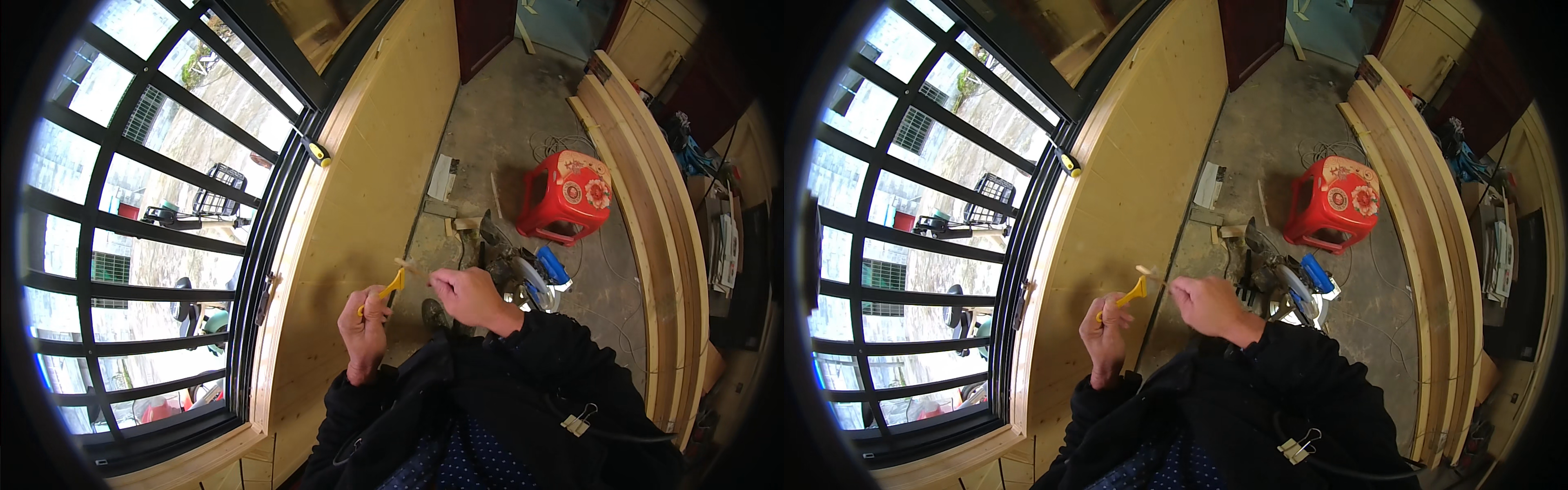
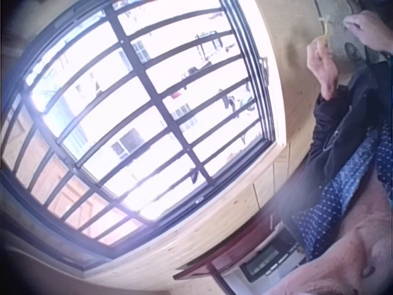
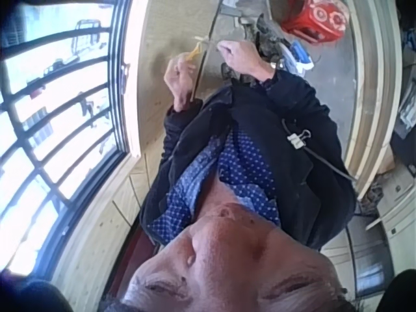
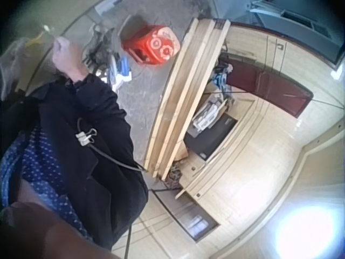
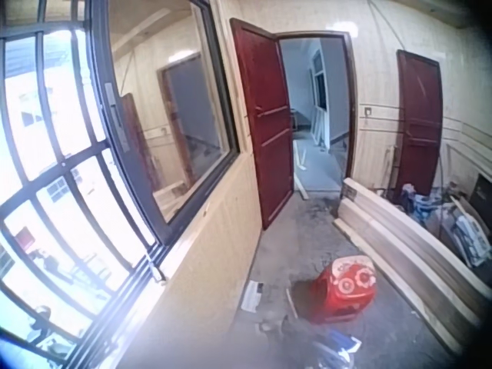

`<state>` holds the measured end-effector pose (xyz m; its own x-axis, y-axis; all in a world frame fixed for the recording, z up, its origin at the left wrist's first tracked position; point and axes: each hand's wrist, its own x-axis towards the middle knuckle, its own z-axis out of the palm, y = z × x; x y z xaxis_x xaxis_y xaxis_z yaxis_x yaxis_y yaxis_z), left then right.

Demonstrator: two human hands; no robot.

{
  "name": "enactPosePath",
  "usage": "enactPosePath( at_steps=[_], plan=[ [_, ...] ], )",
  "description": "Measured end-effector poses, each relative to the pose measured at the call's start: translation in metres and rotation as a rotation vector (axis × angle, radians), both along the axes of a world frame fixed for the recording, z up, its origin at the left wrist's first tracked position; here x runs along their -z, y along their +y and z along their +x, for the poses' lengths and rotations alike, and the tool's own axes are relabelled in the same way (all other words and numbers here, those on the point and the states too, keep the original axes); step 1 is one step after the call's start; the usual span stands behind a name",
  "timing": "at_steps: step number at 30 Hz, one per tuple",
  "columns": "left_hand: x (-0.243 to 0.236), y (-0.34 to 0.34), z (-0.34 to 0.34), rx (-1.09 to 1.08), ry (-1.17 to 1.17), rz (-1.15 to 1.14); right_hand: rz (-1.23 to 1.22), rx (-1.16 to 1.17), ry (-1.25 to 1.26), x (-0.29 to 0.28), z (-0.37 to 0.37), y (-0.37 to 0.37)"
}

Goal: The person uses a utility knife to scrape and clean the gap between a wooden window trim and the metal frame. They then wipe the area with a cloth and place the cloth into a red bucket of water.

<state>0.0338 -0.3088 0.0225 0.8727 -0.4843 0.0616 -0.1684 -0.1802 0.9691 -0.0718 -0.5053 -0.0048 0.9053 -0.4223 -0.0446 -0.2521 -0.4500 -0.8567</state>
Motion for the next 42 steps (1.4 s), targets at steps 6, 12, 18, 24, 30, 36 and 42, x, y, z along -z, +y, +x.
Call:
enactPosePath(
  at_steps=[6,12,18,24,30,36,42],
  plan=[
    [-0.006,-0.002,0.002,-0.087,0.122,-0.042,-0.077,0.089,0.077,0.011,-0.005,-0.010],
    [-0.009,-0.008,0.007,-0.284,0.265,-0.063,0.065,-0.074,-0.221,-0.002,-0.009,-0.004],
    [0.000,-0.005,0.003,-0.193,0.206,-0.031,-0.042,-0.226,-0.015,0.014,-0.003,-0.002],
    [0.000,0.011,0.003,-0.180,0.201,0.010,0.047,0.107,0.113,0.011,0.008,-0.027],
    [-0.004,0.025,0.008,-0.280,0.186,-0.051,0.278,-0.351,-0.015,0.007,0.022,-0.002],
    [-0.014,0.049,0.033,-0.265,0.210,-0.195,0.012,-0.071,0.128,0.013,0.065,0.008],
    [-0.027,0.083,0.067,-0.289,-0.028,-0.019,0.037,-0.225,-0.187,-0.014,0.139,0.049]
  ],
)
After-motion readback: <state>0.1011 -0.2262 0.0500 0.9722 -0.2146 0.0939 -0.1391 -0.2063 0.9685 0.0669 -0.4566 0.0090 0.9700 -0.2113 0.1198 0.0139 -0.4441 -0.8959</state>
